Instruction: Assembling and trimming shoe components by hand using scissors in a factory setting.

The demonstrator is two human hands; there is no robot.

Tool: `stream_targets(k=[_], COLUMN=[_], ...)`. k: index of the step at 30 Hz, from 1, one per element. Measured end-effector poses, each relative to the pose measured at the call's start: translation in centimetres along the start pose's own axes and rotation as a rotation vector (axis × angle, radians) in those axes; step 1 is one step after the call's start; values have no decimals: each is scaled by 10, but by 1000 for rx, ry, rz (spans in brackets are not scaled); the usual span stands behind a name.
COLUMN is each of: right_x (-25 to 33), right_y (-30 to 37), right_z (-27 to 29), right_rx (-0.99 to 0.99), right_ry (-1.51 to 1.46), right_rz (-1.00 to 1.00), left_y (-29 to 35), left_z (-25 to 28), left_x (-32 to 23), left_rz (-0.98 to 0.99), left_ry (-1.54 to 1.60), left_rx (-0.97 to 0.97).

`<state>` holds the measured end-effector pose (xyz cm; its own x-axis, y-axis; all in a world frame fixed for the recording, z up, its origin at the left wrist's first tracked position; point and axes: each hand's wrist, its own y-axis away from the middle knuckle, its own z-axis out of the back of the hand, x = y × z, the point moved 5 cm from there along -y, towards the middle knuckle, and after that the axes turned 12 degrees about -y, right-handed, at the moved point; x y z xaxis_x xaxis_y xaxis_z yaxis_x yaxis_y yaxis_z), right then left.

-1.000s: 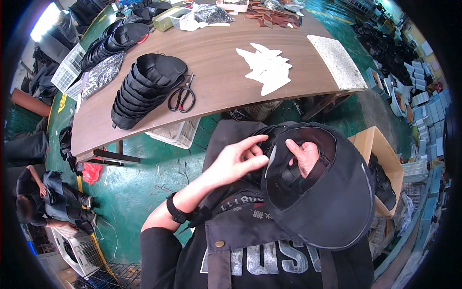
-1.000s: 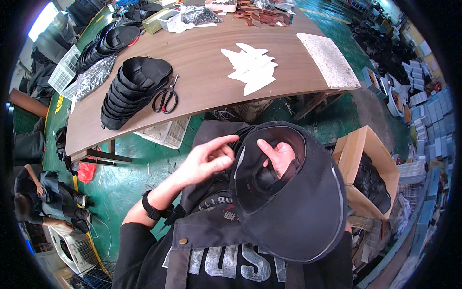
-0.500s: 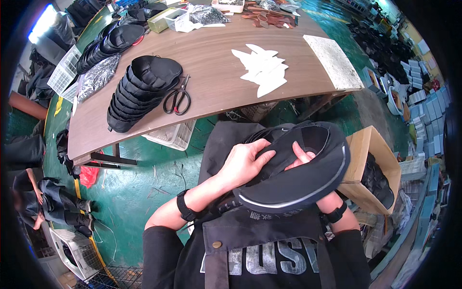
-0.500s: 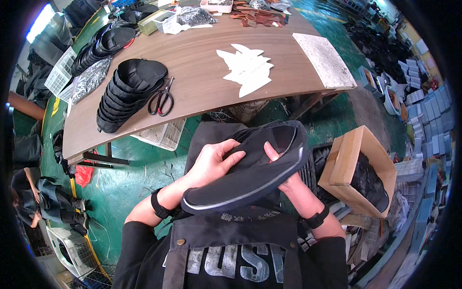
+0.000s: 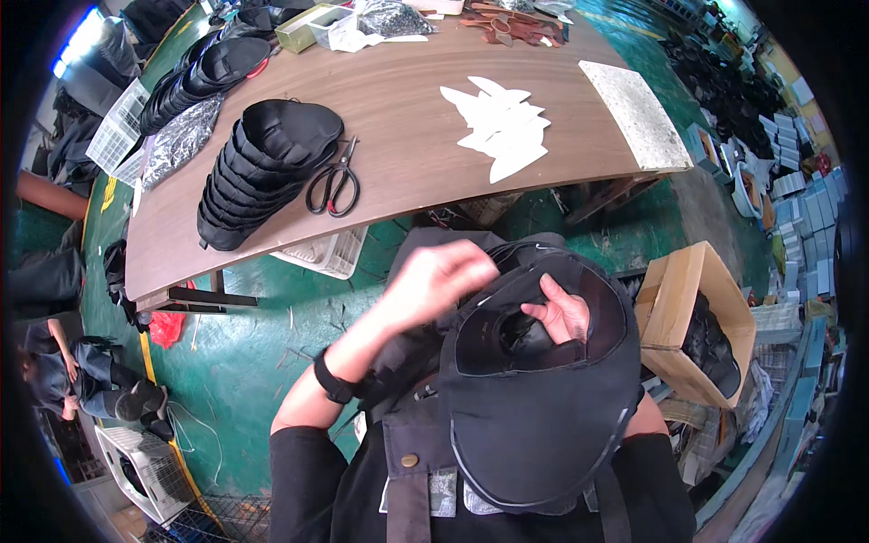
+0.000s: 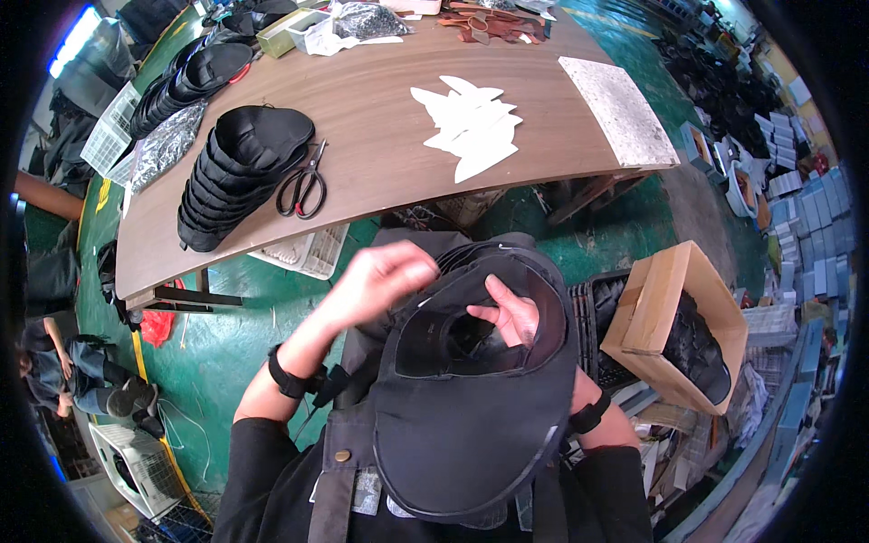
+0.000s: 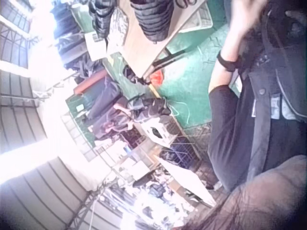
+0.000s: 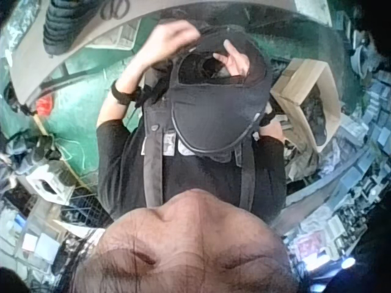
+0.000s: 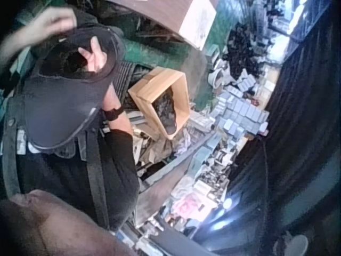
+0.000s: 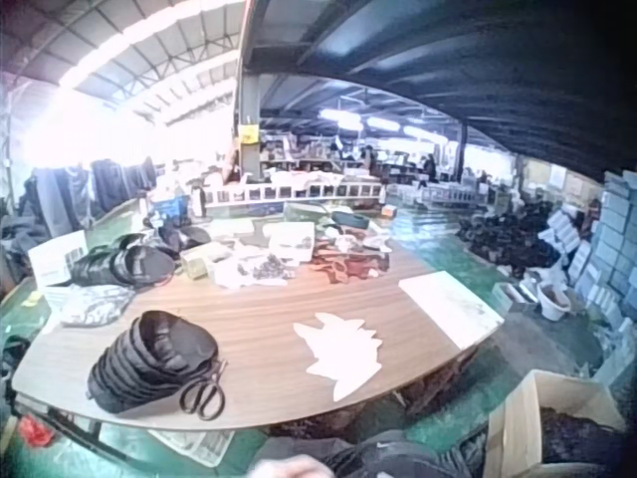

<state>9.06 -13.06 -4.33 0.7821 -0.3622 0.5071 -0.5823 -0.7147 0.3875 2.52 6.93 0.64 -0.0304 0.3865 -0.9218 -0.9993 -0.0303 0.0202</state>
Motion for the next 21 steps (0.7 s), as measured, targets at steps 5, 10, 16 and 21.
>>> stream_targets(k=[5, 10, 16, 21], right_x=[7, 8, 10, 11], right_y=[-3, 0, 2, 1], right_z=[2, -2, -3, 4], right_rx=[-41, -30, 6, -41], right_ry=[34, 6, -94, -152], right_rz=[115, 169, 193, 154], left_y=[-10, -10, -19, -4], left_z=[106, 144, 164, 119], left_x=[114, 192, 213, 147], left_rz=[92, 345, 573, 335], left_ry=[-879, -1342, -1370, -725], left_rx=[-742, -715, -652, -611])
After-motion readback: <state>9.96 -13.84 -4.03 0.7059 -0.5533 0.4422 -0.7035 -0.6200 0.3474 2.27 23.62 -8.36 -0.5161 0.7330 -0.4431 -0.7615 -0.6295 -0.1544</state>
